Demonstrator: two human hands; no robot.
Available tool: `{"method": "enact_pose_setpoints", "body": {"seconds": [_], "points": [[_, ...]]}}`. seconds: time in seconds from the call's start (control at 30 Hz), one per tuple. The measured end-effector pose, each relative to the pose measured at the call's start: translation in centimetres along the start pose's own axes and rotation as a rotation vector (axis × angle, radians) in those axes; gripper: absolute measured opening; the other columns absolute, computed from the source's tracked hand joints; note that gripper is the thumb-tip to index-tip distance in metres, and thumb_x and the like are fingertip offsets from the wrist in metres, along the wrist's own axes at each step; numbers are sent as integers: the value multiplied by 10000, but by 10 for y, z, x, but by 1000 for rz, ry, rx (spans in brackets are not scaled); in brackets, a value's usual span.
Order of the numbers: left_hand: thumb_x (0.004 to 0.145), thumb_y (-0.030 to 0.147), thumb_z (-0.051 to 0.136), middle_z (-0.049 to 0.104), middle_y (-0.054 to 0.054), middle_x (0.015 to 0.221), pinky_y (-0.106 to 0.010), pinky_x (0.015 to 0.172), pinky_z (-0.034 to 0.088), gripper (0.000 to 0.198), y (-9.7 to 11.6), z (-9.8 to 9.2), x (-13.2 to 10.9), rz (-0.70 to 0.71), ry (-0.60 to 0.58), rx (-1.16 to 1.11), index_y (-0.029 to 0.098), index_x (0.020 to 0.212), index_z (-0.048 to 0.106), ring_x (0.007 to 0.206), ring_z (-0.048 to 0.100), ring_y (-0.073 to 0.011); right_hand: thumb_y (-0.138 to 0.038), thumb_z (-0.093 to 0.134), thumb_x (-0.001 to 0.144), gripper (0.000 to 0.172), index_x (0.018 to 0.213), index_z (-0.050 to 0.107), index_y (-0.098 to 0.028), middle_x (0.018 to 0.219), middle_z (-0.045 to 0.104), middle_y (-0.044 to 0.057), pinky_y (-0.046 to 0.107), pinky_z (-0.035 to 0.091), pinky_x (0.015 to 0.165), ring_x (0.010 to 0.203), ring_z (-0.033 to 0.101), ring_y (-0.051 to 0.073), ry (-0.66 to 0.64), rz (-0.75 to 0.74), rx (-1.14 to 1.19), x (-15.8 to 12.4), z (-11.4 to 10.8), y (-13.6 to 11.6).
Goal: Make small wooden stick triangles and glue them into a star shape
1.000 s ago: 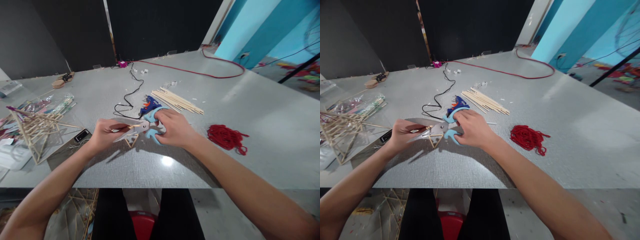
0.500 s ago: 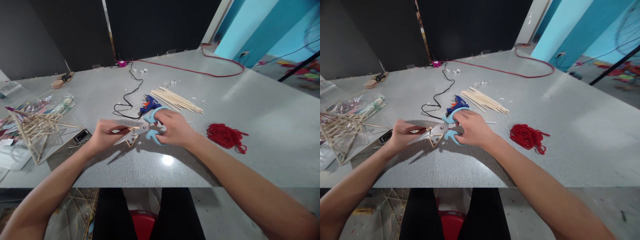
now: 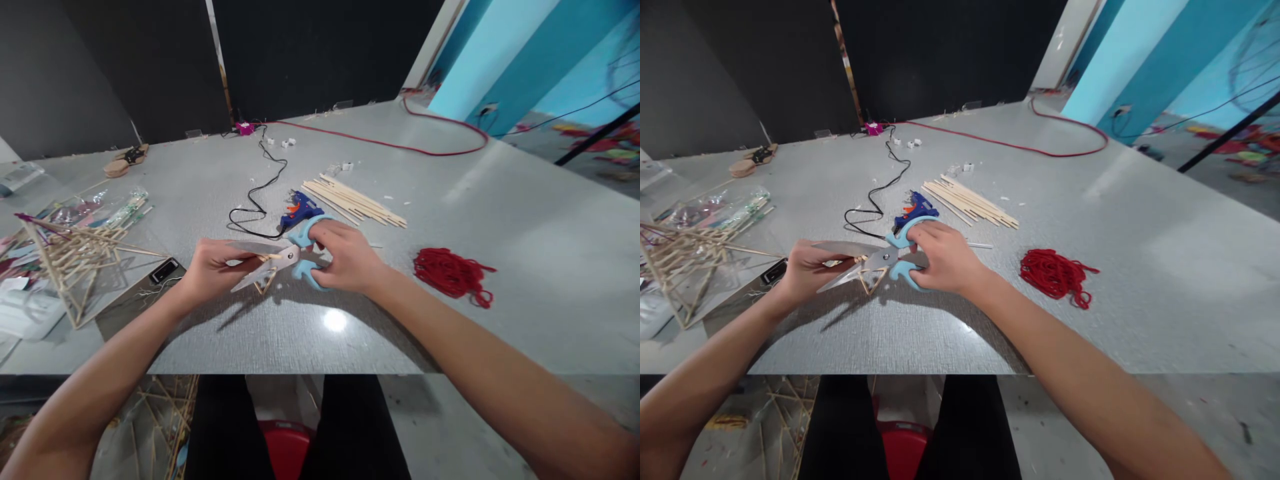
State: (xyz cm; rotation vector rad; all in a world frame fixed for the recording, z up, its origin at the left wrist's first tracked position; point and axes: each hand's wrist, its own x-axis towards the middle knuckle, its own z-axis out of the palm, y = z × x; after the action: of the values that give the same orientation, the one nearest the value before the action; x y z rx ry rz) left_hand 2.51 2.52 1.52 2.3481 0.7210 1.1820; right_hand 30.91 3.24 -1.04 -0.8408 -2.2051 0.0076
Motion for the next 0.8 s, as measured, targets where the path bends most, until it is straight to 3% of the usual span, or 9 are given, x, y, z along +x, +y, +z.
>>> {"method": "enact_pose_setpoints", "body": {"seconds": [0.33,0.67,0.8], "points": [[965,352,772,840,-84,834,-279,624,627,157,6,0,3,-9,3,10,244,987,884,734,796,-211,-249,642,691,266,916,501,-253,845,663,52,359,437,726,777,572,242,-25,3,-37,-1,-2,0],[949,315,793,815,-53,743,-262,553,570,111,-2,0,0,18,19,33,248,929,879,624,746,-174,-276,645,731,237,920,505,-247,859,672,60,363,445,727,782,582,242,-8,-12,-35,0,-2,-1],[943,303,800,834,-63,814,-271,608,604,104,3,-1,1,8,4,3,250,977,883,704,780,-193,-253,632,715,245,922,500,-248,852,672,57,362,442,724,783,587,244,-11,-19,-43,0,-2,-1]]}}
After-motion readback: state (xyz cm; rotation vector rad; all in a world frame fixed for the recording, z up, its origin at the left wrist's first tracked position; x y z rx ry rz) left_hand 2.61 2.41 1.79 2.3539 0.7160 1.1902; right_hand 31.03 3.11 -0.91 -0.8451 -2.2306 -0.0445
